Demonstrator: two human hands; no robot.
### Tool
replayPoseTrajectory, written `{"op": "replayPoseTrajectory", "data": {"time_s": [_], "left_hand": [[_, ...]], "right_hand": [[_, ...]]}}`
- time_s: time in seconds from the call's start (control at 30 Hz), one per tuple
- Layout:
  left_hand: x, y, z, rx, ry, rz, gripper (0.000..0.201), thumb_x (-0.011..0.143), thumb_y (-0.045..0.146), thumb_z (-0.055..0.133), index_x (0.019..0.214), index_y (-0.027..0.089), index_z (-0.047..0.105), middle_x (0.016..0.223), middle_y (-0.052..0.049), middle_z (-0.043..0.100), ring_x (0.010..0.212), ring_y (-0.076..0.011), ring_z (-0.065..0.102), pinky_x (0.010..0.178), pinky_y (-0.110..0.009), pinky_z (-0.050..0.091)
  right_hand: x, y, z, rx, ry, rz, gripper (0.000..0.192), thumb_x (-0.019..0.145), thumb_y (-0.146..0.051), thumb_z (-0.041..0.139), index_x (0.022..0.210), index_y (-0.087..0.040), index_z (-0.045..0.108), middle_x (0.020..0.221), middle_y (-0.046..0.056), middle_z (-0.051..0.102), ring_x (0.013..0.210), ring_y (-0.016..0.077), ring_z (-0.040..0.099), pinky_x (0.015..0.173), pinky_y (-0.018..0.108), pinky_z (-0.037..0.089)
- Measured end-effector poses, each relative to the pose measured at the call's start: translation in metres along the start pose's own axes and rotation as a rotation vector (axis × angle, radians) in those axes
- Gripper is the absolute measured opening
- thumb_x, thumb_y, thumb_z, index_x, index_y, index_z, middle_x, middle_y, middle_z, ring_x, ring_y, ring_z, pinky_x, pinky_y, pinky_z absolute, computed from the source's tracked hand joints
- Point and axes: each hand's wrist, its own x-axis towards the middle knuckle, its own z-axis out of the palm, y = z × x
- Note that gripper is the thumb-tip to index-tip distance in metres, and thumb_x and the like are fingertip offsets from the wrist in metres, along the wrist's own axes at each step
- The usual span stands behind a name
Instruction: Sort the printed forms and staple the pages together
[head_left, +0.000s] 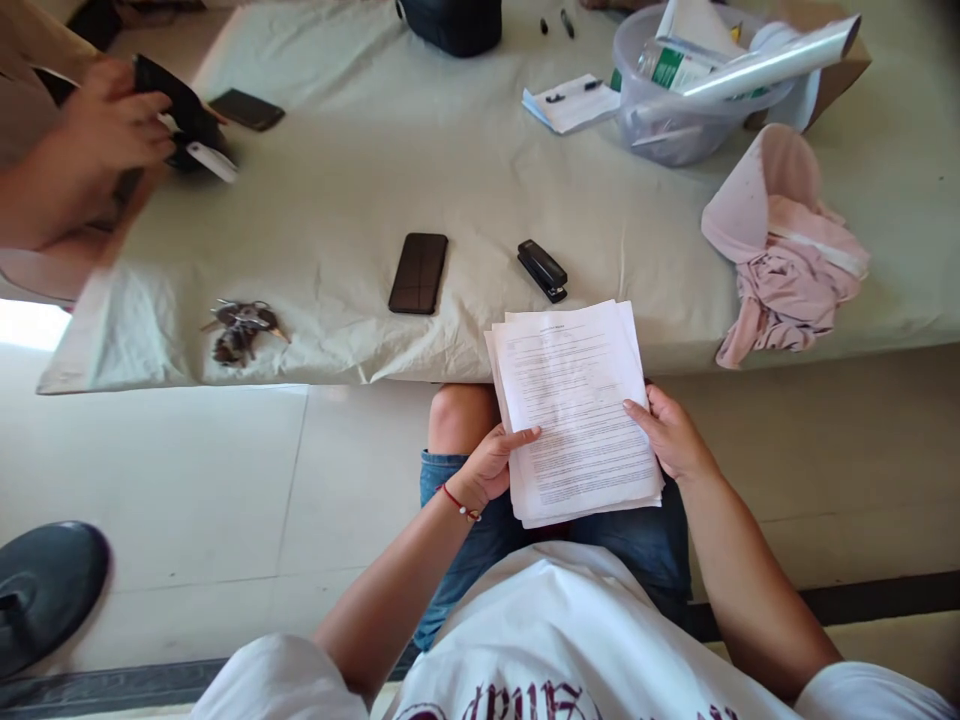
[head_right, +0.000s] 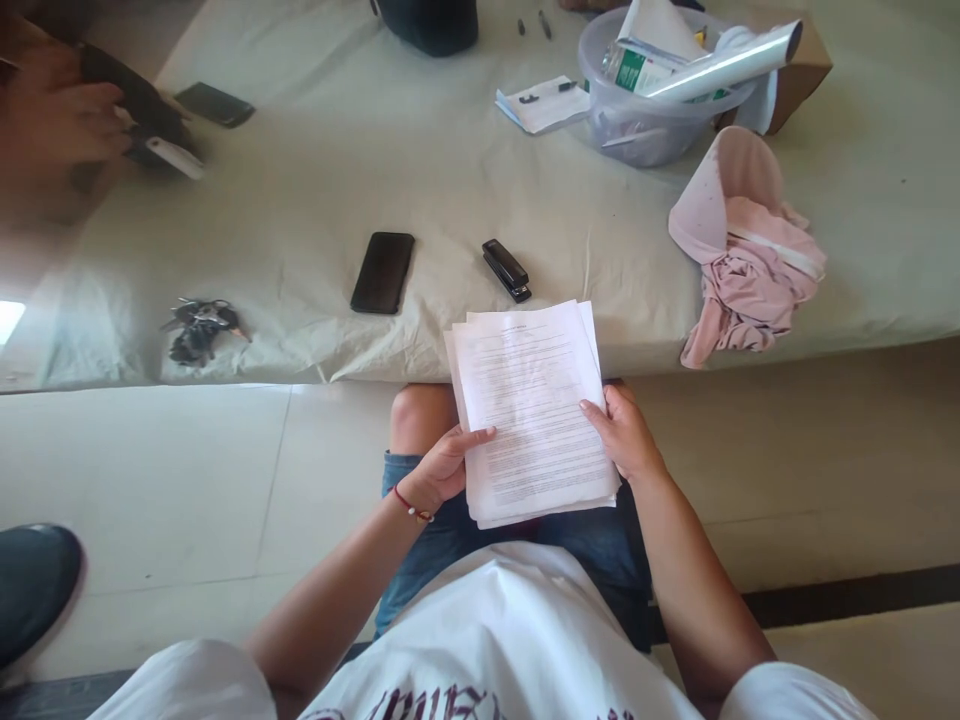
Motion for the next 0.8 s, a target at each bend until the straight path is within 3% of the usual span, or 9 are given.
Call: {"op": "replayPoseTrajectory", "data": {"time_s": [0.13, 0.23, 0.33, 0.5, 0.67, 0.8], "left_hand": [[-0.001, -0.005, -0.007, 0.042, 0.058, 0.058, 0.064, 0.063, 0.028, 0.112, 0.121, 0.015, 0.087, 0.123, -0.016, 0.09, 0.116, -0.0367, 0.084, 0.121, -0.056, 0.061], [0.002, -0.005, -0.012, 0.022, 0.037, 0.077, 0.068, 0.067, 0.033, 0.111, 0.128, 0.017, 0.086, 0.124, -0.014, 0.09, 0.122, -0.0368, 0.083, 0.126, -0.055, 0.058], [0.006, 0.0, -0.01, 0.012, 0.029, 0.057, 0.071, 0.072, 0.05, 0.109, 0.128, 0.015, 0.085, 0.126, -0.018, 0.089, 0.128, -0.0411, 0.082, 0.127, -0.059, 0.057], [0.004, 0.01, 0.002, 0.003, 0.058, 0.225, 0.072, 0.079, 0.05, 0.106, 0.14, 0.023, 0.078, 0.139, -0.014, 0.086, 0.132, -0.0386, 0.081, 0.12, -0.054, 0.064], [-0.008, 0.007, -0.005, 0.097, 0.128, 0.101, 0.071, 0.068, 0.064, 0.109, 0.11, 0.013, 0.084, 0.117, -0.019, 0.09, 0.109, -0.0392, 0.087, 0.101, -0.051, 0.073], [-0.013, 0.003, -0.015, 0.093, 0.128, 0.075, 0.069, 0.067, 0.062, 0.11, 0.109, 0.013, 0.085, 0.112, -0.018, 0.091, 0.103, -0.0379, 0.088, 0.098, -0.051, 0.073]], "right_hand": [[-0.004, -0.003, -0.005, 0.011, -0.122, 0.024, 0.058, 0.084, -0.076, 0.092, 0.112, -0.028, 0.077, 0.111, 0.004, 0.084, 0.105, 0.0259, 0.079, 0.095, 0.041, 0.068], [-0.005, -0.001, -0.005, 0.16, -0.101, 0.128, 0.059, 0.077, -0.072, 0.099, 0.109, -0.029, 0.076, 0.105, 0.001, 0.085, 0.1, 0.0241, 0.081, 0.099, 0.041, 0.068], [-0.005, 0.003, 0.003, 0.23, -0.131, 0.235, 0.065, 0.071, -0.068, 0.104, 0.116, -0.028, 0.079, 0.112, 0.004, 0.088, 0.108, 0.0279, 0.084, 0.111, 0.047, 0.067], [-0.008, 0.007, 0.018, 0.27, -0.02, 0.222, 0.072, 0.067, -0.071, 0.105, 0.122, -0.031, 0.082, 0.121, 0.004, 0.089, 0.115, 0.03, 0.085, 0.12, 0.05, 0.065], [-0.016, 0.013, 0.014, 0.128, -0.095, 0.176, 0.066, 0.08, -0.078, 0.095, 0.122, -0.028, 0.083, 0.125, 0.007, 0.088, 0.12, 0.033, 0.084, 0.121, 0.056, 0.064], [-0.026, 0.024, 0.011, 0.028, -0.115, 0.132, 0.067, 0.083, -0.079, 0.091, 0.126, -0.028, 0.082, 0.127, 0.008, 0.088, 0.127, 0.0335, 0.081, 0.123, 0.056, 0.062]]}}
